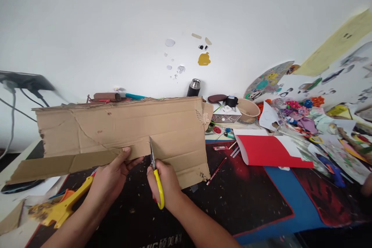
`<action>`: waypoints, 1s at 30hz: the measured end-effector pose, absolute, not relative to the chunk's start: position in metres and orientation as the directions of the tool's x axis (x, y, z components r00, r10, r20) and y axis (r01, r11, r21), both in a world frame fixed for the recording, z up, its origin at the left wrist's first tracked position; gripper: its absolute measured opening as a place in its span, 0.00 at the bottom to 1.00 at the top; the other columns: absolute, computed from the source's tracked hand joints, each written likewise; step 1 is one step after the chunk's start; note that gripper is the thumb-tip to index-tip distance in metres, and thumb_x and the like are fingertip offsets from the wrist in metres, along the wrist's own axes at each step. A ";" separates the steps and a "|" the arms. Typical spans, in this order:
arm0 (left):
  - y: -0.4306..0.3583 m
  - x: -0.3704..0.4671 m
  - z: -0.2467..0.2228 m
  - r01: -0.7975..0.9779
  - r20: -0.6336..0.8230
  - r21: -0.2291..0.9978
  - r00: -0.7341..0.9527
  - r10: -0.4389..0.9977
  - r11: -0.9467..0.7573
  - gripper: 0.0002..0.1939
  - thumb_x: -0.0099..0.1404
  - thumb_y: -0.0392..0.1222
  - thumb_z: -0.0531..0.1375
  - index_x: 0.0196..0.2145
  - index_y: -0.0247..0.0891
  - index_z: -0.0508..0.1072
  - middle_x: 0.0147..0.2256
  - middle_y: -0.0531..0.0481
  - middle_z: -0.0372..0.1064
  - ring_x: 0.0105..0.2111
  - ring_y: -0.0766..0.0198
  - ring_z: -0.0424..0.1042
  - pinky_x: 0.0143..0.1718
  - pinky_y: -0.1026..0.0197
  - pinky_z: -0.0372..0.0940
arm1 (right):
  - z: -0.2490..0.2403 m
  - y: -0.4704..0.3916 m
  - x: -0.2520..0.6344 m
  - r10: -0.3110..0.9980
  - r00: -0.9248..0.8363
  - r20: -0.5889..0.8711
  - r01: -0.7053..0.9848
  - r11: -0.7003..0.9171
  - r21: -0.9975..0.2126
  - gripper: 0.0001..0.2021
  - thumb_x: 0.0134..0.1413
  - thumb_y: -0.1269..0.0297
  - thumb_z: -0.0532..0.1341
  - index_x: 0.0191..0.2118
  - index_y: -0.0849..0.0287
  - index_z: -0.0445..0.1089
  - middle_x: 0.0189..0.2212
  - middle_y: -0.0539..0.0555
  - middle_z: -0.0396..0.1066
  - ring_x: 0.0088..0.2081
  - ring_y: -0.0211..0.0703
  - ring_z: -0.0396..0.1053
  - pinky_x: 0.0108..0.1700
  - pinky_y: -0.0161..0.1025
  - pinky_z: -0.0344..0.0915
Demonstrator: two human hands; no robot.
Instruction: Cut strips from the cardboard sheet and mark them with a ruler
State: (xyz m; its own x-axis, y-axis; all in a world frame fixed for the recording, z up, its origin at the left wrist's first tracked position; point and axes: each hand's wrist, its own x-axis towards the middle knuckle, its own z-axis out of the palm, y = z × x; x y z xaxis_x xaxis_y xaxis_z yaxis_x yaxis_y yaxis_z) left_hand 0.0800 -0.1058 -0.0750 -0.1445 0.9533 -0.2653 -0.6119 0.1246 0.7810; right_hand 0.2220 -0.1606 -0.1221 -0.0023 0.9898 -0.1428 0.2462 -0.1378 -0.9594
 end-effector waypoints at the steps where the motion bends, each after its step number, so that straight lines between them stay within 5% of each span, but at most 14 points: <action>1: -0.107 0.080 -0.073 -0.606 -0.256 0.787 -0.154 0.954 0.113 0.33 0.49 0.41 0.81 0.52 0.37 0.80 0.46 0.45 0.82 0.39 0.54 0.83 0.41 0.52 0.83 | -0.121 -0.162 0.223 0.986 -0.026 -0.166 0.221 -0.157 -0.963 0.14 0.69 0.50 0.59 0.36 0.54 0.65 0.15 0.41 0.59 0.14 0.36 0.62 0.18 0.31 0.55; 8: -0.110 0.082 -0.066 -0.563 -0.195 0.824 -0.182 0.964 0.060 0.33 0.49 0.40 0.81 0.53 0.40 0.79 0.50 0.44 0.81 0.48 0.49 0.82 0.44 0.52 0.83 | -0.100 -0.160 0.233 0.952 -0.203 -0.230 0.090 -0.216 -0.972 0.22 0.64 0.40 0.65 0.41 0.56 0.65 0.23 0.46 0.73 0.17 0.36 0.68 0.18 0.29 0.61; 12: -0.108 0.084 -0.067 -0.569 -0.196 0.820 -0.175 0.965 0.063 0.32 0.49 0.41 0.81 0.51 0.40 0.79 0.49 0.44 0.82 0.50 0.46 0.82 0.44 0.49 0.83 | -0.097 -0.156 0.235 0.937 -0.242 -0.254 0.045 -0.250 -0.967 0.25 0.63 0.36 0.64 0.43 0.55 0.65 0.21 0.45 0.72 0.16 0.37 0.67 0.18 0.31 0.61; 16: -0.106 0.086 -0.067 -0.575 -0.201 0.815 -0.164 0.966 0.072 0.33 0.46 0.41 0.82 0.49 0.39 0.79 0.47 0.45 0.82 0.47 0.48 0.83 0.44 0.50 0.83 | -0.106 -0.153 0.232 0.973 -0.113 -0.201 0.150 -0.183 -0.972 0.21 0.67 0.41 0.64 0.35 0.53 0.63 0.16 0.42 0.63 0.16 0.37 0.62 0.20 0.32 0.58; 21: -0.104 0.085 -0.069 -0.565 -0.211 0.822 -0.177 0.961 0.076 0.33 0.45 0.41 0.82 0.49 0.39 0.80 0.46 0.45 0.82 0.42 0.51 0.84 0.40 0.52 0.83 | -0.116 -0.151 0.225 0.999 0.023 -0.037 0.332 -0.042 -0.942 0.19 0.67 0.48 0.63 0.30 0.54 0.65 0.22 0.48 0.66 0.26 0.41 0.67 0.30 0.35 0.60; 30: -0.098 0.085 -0.073 -0.576 -0.260 0.808 -0.155 0.953 0.127 0.32 0.44 0.42 0.82 0.47 0.36 0.81 0.42 0.44 0.83 0.37 0.53 0.83 0.36 0.54 0.84 | -0.122 -0.149 0.217 0.998 0.063 0.002 0.312 -0.018 -0.950 0.17 0.68 0.52 0.58 0.29 0.54 0.63 0.25 0.49 0.66 0.28 0.41 0.64 0.33 0.37 0.59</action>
